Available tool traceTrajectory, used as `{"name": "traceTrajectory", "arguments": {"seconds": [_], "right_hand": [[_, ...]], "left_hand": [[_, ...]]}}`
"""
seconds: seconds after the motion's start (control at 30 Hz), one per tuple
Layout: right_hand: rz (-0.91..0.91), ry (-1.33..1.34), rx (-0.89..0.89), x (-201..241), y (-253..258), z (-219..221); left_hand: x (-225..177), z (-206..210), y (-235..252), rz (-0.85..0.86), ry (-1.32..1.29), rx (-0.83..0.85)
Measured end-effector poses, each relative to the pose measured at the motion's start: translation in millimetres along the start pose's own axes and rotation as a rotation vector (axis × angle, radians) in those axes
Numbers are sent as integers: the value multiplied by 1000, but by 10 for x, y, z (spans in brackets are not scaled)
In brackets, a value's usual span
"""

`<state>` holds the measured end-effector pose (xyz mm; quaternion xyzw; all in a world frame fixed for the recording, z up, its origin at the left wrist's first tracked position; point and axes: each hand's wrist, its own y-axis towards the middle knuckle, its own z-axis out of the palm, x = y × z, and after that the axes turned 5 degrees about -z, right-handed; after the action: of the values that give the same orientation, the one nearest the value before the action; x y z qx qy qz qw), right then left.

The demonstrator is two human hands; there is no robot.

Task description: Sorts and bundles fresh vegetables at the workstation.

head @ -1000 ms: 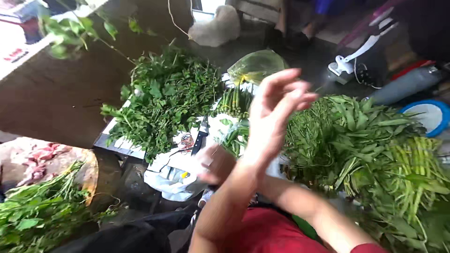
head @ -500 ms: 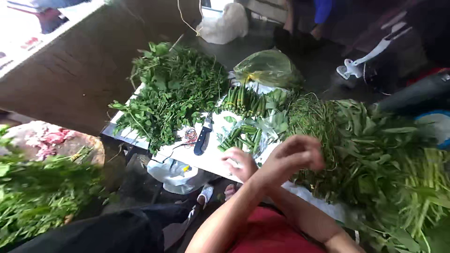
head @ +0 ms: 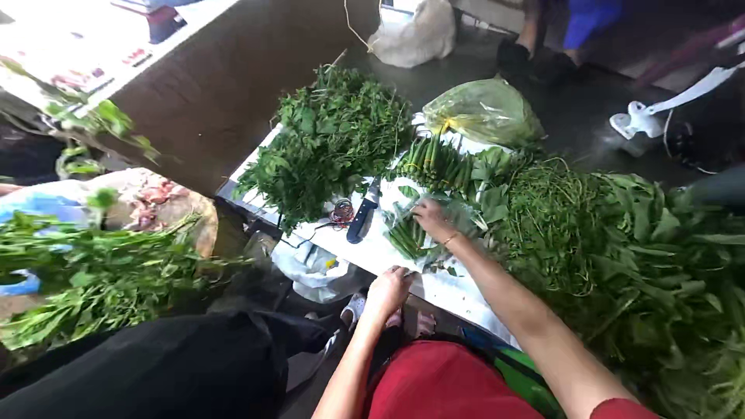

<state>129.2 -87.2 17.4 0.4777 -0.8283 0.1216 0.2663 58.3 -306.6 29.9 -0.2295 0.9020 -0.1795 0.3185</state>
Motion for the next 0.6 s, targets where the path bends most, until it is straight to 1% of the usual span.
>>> {"name": "traceTrajectory", "arguments": {"seconds": [0.07,0.1,0.13,0.2,0.23,0.27,0.3,0.37,0.4,0.43,0.47,0.53,0.6], "right_hand": [[-21,77,-184,42,-182,-207],[-20,143,-270,96,-300,-286],[-2,225,-337,178,-428,-327],[18,428,-402,393,-698,-225],[-11,537,-393,500,-820,-94],[-60,656,-340,590,-919,50],[-102,754,-233,650,-985,170],[-82,854,40,676,-965,263],[-40,854,114,644,-885,258],[10,795,119,593,-769,244],[75,671,97,529,-623,231],[239,377,69,425,-302,246],[364,175,94,363,-21,344]], "left_hand": [[93,48,-67,75,-173,-52],[94,53,-92,102,-316,-90],[58,42,-107,97,-508,-107],[-94,-5,-96,41,-1012,-91],[-180,-32,-67,-5,-1245,-99],[-250,-57,-28,-48,-1423,-135],[-285,-71,18,-68,-1542,-199],[-237,-70,111,-71,-1647,-361],[-177,-65,149,-71,-1675,-437],[-114,-74,168,-78,-1697,-492],[-58,-102,162,-83,-1707,-515],[5,-167,97,-88,-1687,-511],[20,-202,29,-66,-1653,-477]]}}
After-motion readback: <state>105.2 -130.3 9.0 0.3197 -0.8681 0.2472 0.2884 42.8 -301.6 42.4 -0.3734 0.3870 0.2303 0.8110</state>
